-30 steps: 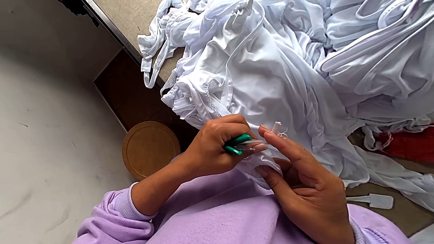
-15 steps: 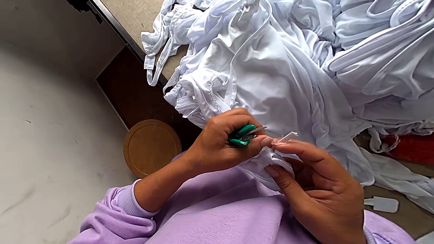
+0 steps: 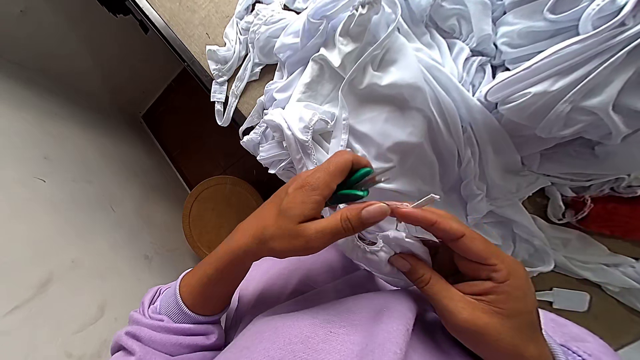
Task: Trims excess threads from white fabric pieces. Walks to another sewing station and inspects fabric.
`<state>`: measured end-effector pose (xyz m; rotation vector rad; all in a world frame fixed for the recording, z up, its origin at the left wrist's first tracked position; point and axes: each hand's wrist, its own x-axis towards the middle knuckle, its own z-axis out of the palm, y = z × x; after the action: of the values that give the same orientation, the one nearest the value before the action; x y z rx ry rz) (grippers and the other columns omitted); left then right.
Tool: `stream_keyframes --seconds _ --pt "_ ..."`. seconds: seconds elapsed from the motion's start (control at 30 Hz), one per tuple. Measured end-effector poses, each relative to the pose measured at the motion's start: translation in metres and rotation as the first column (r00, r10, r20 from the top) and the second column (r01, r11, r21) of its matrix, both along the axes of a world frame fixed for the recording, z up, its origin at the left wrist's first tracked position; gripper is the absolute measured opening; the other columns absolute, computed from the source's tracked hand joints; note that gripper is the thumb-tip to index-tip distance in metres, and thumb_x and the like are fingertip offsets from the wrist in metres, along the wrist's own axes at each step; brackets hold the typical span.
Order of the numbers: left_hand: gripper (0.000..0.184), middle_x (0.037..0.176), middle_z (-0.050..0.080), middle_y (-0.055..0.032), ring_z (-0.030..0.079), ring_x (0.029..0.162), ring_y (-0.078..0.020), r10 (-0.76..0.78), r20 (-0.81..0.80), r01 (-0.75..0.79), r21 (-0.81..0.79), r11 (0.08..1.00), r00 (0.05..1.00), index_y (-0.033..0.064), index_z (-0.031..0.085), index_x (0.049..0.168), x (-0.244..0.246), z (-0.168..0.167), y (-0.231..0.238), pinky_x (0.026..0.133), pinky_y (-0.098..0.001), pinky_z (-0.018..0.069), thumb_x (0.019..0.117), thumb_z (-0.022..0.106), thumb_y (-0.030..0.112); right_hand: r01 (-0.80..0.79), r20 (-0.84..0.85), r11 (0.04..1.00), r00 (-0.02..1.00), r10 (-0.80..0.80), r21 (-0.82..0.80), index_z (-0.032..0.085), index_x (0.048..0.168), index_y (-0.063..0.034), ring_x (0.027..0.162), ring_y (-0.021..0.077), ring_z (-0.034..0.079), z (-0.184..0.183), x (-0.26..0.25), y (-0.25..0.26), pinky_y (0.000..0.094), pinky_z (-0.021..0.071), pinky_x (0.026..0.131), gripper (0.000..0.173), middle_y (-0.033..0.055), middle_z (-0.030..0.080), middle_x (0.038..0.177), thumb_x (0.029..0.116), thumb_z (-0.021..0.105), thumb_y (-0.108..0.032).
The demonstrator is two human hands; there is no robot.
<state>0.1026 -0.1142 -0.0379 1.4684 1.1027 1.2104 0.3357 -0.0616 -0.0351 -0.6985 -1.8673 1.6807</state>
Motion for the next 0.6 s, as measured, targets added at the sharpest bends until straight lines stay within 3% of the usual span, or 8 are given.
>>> stream_keyframes --seconds 0.07,0.13,0.23,0.27,0.4,0.6 --pt "0.036 0.078 0.061 -0.0009 0.054 0.070 0.0000 -0.057 -0.164 0.062 0.024 0.998 0.985 -0.0064 0.066 0.105 -0.011 0.005 -0.004 0.060 -0.0163 0.0452 0.1037 0.056 0.029 0.005 0.007 0.999 1.000 -0.005 0.031 0.062 0.139 -0.0190 0.118 0.0072 0.063 0.000 0.000 0.000 0.0215 0.0564 0.097 0.042 -0.0061 0.062 0.136 0.0973 0.067 -0.016" --pt "0.035 0.078 0.066 -0.0009 0.059 0.070 -0.0020 -0.099 -0.317 0.113 0.026 0.993 0.943 -0.0022 0.071 0.103 -0.016 0.007 -0.008 0.061 -0.0197 0.0477 0.1012 0.061 0.031 0.008 0.023 0.997 1.000 -0.010 0.082 0.063 0.140 -0.0196 0.119 0.0080 0.062 -0.002 0.001 0.000 0.0220 0.0563 0.098 0.042 -0.0056 0.062 0.136 0.0980 0.067 -0.018" --pt "0.042 0.090 0.069 -0.0041 0.064 0.085 -0.0096 -0.115 -0.461 0.112 -0.034 0.993 0.880 -0.0009 0.070 0.114 -0.012 0.008 -0.011 0.077 -0.0281 0.0532 0.1029 0.057 0.038 0.009 0.043 0.990 0.999 -0.015 0.144 0.062 0.141 -0.0208 0.121 0.0080 0.061 -0.003 0.002 0.000 0.0221 0.0561 0.098 0.042 -0.0064 0.061 0.136 0.0990 0.065 -0.018" --pt "0.041 0.090 0.069 -0.0044 0.064 0.086 -0.0108 -0.127 -0.469 0.120 -0.046 0.992 0.874 -0.0008 0.069 0.114 -0.010 0.009 -0.011 0.079 -0.0295 0.0531 0.1037 0.055 0.036 0.007 0.048 0.987 0.999 -0.014 0.158 0.062 0.142 -0.0218 0.122 0.0080 0.061 -0.003 0.003 0.000 0.0222 0.0557 0.099 0.042 -0.0069 0.061 0.137 0.0995 0.065 -0.019" --pt "0.037 0.079 0.065 0.0007 0.062 0.073 -0.0069 -0.162 -0.460 0.149 -0.065 0.987 0.873 0.0027 0.071 0.108 -0.003 0.010 -0.010 0.066 -0.0264 0.0512 0.1042 0.055 0.035 0.003 0.060 0.976 0.998 -0.017 0.217 0.062 0.141 -0.0225 0.126 0.0087 0.060 -0.004 0.005 0.001 0.0238 0.0547 0.102 0.041 -0.0074 0.060 0.139 0.1004 0.063 -0.020" --pt "0.031 0.073 0.063 0.0023 0.059 0.066 -0.0053 -0.183 -0.411 0.176 -0.054 0.983 0.893 0.0038 0.072 0.101 0.003 0.011 -0.005 0.058 -0.0245 0.0469 0.1025 0.058 0.032 -0.022 0.063 0.963 0.998 0.005 0.269 0.062 0.140 -0.0199 0.127 0.0082 0.059 -0.004 0.003 0.000 0.0238 0.0535 0.104 0.040 -0.0064 0.060 0.139 0.1004 0.062 -0.016"
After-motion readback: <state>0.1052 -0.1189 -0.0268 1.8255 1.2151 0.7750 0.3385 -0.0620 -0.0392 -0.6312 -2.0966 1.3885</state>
